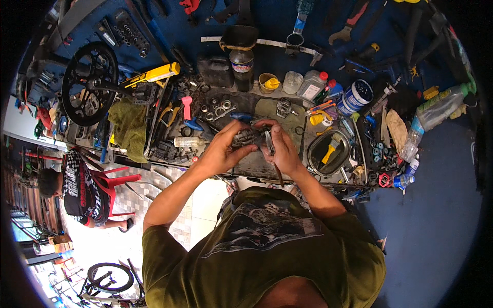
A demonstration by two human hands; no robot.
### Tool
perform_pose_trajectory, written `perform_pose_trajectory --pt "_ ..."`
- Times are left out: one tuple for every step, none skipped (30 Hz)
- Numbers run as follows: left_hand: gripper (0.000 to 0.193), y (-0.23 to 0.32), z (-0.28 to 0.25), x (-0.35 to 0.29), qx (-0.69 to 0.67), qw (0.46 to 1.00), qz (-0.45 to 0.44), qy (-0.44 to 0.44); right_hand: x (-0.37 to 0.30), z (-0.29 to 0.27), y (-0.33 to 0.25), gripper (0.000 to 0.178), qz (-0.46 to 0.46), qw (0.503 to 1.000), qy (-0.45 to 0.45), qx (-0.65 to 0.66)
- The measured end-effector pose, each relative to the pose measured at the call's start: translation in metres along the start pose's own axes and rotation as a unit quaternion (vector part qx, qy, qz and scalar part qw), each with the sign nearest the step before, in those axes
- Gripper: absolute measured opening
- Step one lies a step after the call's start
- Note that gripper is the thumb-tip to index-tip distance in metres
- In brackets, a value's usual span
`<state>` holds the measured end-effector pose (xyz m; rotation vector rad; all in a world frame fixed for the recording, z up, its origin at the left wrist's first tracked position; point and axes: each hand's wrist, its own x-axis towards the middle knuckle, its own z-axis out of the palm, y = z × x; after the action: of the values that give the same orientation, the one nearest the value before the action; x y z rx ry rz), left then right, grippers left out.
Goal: The person assembles small mechanical parts on a cluttered workbench. They repeatedly pick up, align, and fit cylindrical and ring-shaped components together, occasionally using a small tool to adjust or tighten the assembly.
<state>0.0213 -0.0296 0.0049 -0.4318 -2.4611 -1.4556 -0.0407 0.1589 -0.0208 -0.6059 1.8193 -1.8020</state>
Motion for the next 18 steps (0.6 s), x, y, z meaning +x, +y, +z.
perform_pose_trajectory --pt "0.046 -0.004 -0.007 0.001 0.106 0.993 0.043 -0.014 0.000 0.001 0.000 0.053 0.059 0.997 0.000 0.046" --pt "0.052 -0.008 -0.011 0.001 0.211 0.973 0.086 -0.028 -0.001 0.002 0.000 0.053 0.119 0.989 0.004 0.092" --pt "0.061 -0.015 -0.010 -0.001 0.250 0.962 0.109 -0.026 0.001 0.002 0.005 0.054 0.181 0.968 0.020 0.172" --pt "0.063 -0.020 -0.010 -0.003 0.266 0.956 0.120 -0.028 0.003 0.004 0.006 0.055 0.241 0.937 0.033 0.251" --pt "0.065 -0.023 -0.011 -0.005 0.282 0.950 0.131 -0.030 0.004 0.004 0.004 0.055 0.226 0.947 0.034 0.227" --pt "0.067 -0.026 -0.012 -0.006 0.298 0.943 0.142 -0.031 0.004 0.004 0.002 0.055 0.212 0.956 0.036 0.202" --pt "0.070 -0.021 -0.012 -0.002 0.237 0.964 0.116 -0.025 0.005 0.003 0.000 0.055 0.197 0.963 0.038 0.178" --pt "0.073 -0.011 -0.013 0.006 0.171 0.981 0.092 -0.017 0.005 0.000 0.000 0.055 0.077 0.991 0.057 0.098" --pt "0.077 -0.005 -0.013 0.012 0.105 0.992 0.067 -0.010 0.006 -0.003 0.000 0.055 -0.044 0.996 0.074 0.014" --pt "0.075 -0.003 -0.017 0.009 -0.068 0.996 0.015 -0.049 0.003 -0.004 -0.006 0.057 -0.092 0.994 0.061 -0.028" --pt "0.075 -0.002 -0.022 0.004 -0.239 0.967 -0.037 -0.085 0.000 -0.007 -0.012 0.058 -0.140 0.986 0.052 -0.071" --pt "0.066 0.001 -0.016 0.002 -0.330 0.939 -0.062 -0.072 -0.002 -0.010 -0.019 0.059 -0.189 0.975 0.044 -0.111" --pt "0.059 0.005 -0.011 0.000 -0.422 0.901 -0.084 -0.055 -0.006 -0.014 -0.027 0.060 -0.180 0.973 0.019 -0.147" --pt "0.055 0.008 -0.006 -0.002 -0.506 0.855 -0.104 -0.036 -0.007 -0.016 -0.030 0.061 -0.170 0.968 -0.007 -0.182" --pt "0.050 0.010 0.003 -0.003 -0.508 0.849 -0.143 0.015 -0.004 -0.014 -0.024 0.059 -0.171 0.968 -0.006 -0.186" --pt "0.047 0.016 0.010 0.003 -0.508 0.840 -0.180 0.062 -0.002 -0.012 -0.020 0.060 -0.199 0.963 0.010 -0.181" --pt "0.040 0.022 0.012 0.009 -0.485 0.842 -0.223 0.083 0.000 -0.008 -0.018 0.061 -0.226 0.958 0.026 -0.175" --pt "0.034 0.030 0.012 0.014 -0.461 0.840 -0.268 0.101 0.002 -0.006 -0.017 0.062 -0.254 0.951 0.041 -0.170"
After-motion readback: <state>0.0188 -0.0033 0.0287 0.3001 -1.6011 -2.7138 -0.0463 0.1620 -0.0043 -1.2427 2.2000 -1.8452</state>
